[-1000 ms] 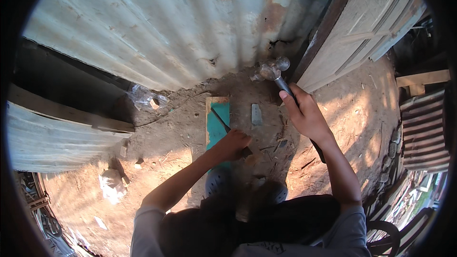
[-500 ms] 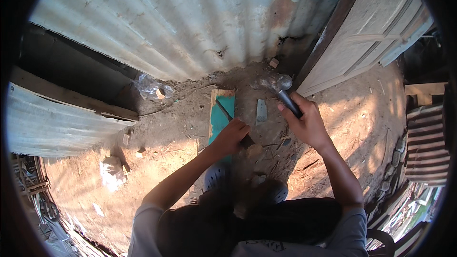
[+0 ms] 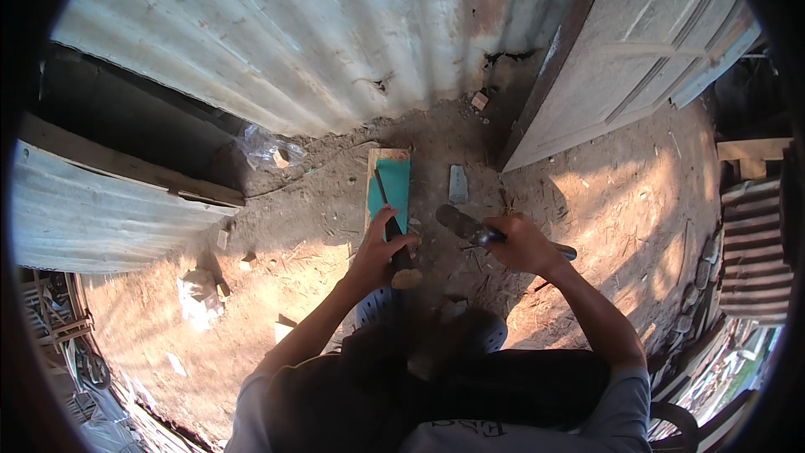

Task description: The person uses a hammer and a chisel to carve a small cylindrical wooden piece placed on a green board. They repeatedly strike the chisel to shape the wood, occasionally adjusting the piece's position.

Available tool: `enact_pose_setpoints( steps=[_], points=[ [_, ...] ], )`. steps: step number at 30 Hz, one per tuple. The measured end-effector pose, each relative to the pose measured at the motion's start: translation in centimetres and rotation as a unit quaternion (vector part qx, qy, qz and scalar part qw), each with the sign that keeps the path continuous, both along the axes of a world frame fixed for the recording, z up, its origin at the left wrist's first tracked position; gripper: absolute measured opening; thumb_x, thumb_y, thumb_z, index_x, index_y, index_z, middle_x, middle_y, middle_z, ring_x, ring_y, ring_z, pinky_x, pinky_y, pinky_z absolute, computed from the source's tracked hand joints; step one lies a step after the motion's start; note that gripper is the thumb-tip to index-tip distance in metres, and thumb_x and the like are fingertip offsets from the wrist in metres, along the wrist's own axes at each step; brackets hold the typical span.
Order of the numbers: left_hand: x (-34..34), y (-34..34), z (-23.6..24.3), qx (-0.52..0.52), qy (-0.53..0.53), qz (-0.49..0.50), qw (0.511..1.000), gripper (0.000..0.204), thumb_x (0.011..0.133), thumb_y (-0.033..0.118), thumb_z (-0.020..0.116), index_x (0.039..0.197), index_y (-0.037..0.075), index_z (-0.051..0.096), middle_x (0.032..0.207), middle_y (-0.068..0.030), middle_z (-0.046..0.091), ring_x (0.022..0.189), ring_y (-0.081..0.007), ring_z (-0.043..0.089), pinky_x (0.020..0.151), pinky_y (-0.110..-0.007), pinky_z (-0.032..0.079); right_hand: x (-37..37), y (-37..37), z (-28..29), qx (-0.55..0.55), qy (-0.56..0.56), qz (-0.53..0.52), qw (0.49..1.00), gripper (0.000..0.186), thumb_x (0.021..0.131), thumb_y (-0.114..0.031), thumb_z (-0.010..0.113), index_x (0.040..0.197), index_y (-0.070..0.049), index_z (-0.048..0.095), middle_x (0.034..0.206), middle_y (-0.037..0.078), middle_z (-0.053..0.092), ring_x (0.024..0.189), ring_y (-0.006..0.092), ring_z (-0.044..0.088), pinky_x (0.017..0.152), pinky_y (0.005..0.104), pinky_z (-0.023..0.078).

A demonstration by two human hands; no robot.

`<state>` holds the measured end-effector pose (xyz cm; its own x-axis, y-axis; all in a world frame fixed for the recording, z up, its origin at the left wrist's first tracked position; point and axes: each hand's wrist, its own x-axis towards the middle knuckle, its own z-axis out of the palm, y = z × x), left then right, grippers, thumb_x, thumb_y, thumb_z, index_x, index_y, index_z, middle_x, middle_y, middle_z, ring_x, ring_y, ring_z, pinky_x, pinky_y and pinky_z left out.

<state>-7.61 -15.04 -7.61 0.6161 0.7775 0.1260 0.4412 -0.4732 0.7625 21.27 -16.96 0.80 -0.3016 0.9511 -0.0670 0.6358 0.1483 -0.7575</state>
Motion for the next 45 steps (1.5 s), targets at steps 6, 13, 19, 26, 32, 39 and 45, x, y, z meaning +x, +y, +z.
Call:
enact_pose_setpoints(
  steps=[6, 13, 19, 26, 32, 39, 45],
  points=[
    [-1.8, -1.0, 3.6, -0.218, 0.076, 0.072, 0.97, 0.051, 0.071, 0.011, 0.078, 0.117, 0.014, 0.057, 0.107, -0.0178, 0.058, 0.096, -0.0328, 0.061, 0.081, -0.04, 0.05, -3.4, -1.1, 1.8, -0.03, 0.055, 0.107, 0.992, 0.024, 0.074, -0.016, 0.071, 0.092, -0.001, 0.065, 0.069, 0.018, 0.062, 0.064, 0.0339, 0.063, 0.06, 0.0401, 0.048],
    [-4.2, -0.6, 1.1, -0.291, -0.008, 0.003, 0.957, 0.037, 0.082, -0.003, 0.055, 0.117, 0.009, 0.057, 0.09, -0.0096, 0.061, 0.078, -0.0168, 0.059, 0.071, -0.029, 0.049, -5.6, -2.9, -0.8, -0.07, -0.047, 0.212, 0.974, 0.03, 0.078, -0.037, 0.069, 0.09, -0.009, 0.066, 0.074, 0.013, 0.064, 0.073, 0.0322, 0.064, 0.067, 0.043, 0.049],
    [-6.2, -0.8, -1.2, -0.503, -0.034, 0.066, 0.861, 0.028, 0.089, 0.004, 0.047, 0.113, 0.007, 0.061, 0.095, -0.0079, 0.062, 0.081, -0.0157, 0.06, 0.072, -0.029, 0.05, -6.3, -3.4, -0.8, -0.114, -0.049, 0.236, 0.964, 0.033, 0.079, -0.04, 0.067, 0.096, -0.012, 0.066, 0.075, 0.012, 0.065, 0.074, 0.0335, 0.064, 0.068, 0.0443, 0.05],
    [-5.0, -2.5, 0.0, -0.386, -0.072, 0.29, 0.873, 0.028, 0.095, 0.022, 0.05, 0.116, 0.004, 0.057, 0.079, -0.0071, 0.062, 0.067, -0.0143, 0.058, 0.062, -0.027, 0.047, -6.6, -3.1, -0.4, -0.139, -0.027, 0.205, 0.968, 0.036, 0.082, -0.044, 0.064, 0.097, -0.012, 0.068, 0.077, 0.013, 0.066, 0.075, 0.0338, 0.065, 0.069, 0.0437, 0.05],
    [-6.2, -0.8, 0.1, -0.489, 0.002, 0.232, 0.841, 0.032, 0.096, 0.033, 0.051, 0.109, 0.004, 0.051, 0.076, -0.0061, 0.059, 0.063, -0.0127, 0.057, 0.054, -0.028, 0.047, -7.7, -2.7, -0.5, -0.142, -0.057, 0.226, 0.962, 0.042, 0.083, -0.053, 0.059, 0.094, -0.012, 0.068, 0.073, 0.014, 0.065, 0.073, 0.0345, 0.065, 0.066, 0.044, 0.05],
    [-4.5, 1.3, 4.0, -0.566, -0.007, 0.259, 0.783, 0.037, 0.096, 0.036, 0.046, 0.112, 0.003, 0.05, 0.082, -0.0077, 0.056, 0.062, -0.0149, 0.056, 0.048, -0.028, 0.05, -9.7, -3.3, -0.9, -0.082, -0.073, 0.262, 0.959, 0.049, 0.083, -0.058, 0.056, 0.078, -0.01, 0.059, 0.066, 0.012, 0.061, 0.065, 0.0354, 0.063, 0.058, 0.0455, 0.048],
    [-6.3, 2.0, 3.5, -0.58, 0.03, 0.211, 0.786, 0.038, 0.096, 0.035, 0.046, 0.115, 0.002, 0.048, 0.085, -0.0088, 0.055, 0.067, -0.0184, 0.059, 0.045, -0.032, 0.055, -10.6, -3.3, -0.3, -0.059, -0.061, 0.289, 0.954, 0.05, 0.085, -0.058, 0.053, 0.079, -0.008, 0.056, 0.062, 0.013, 0.059, 0.062, 0.0354, 0.062, 0.053, 0.0449, 0.047]
  ],
)
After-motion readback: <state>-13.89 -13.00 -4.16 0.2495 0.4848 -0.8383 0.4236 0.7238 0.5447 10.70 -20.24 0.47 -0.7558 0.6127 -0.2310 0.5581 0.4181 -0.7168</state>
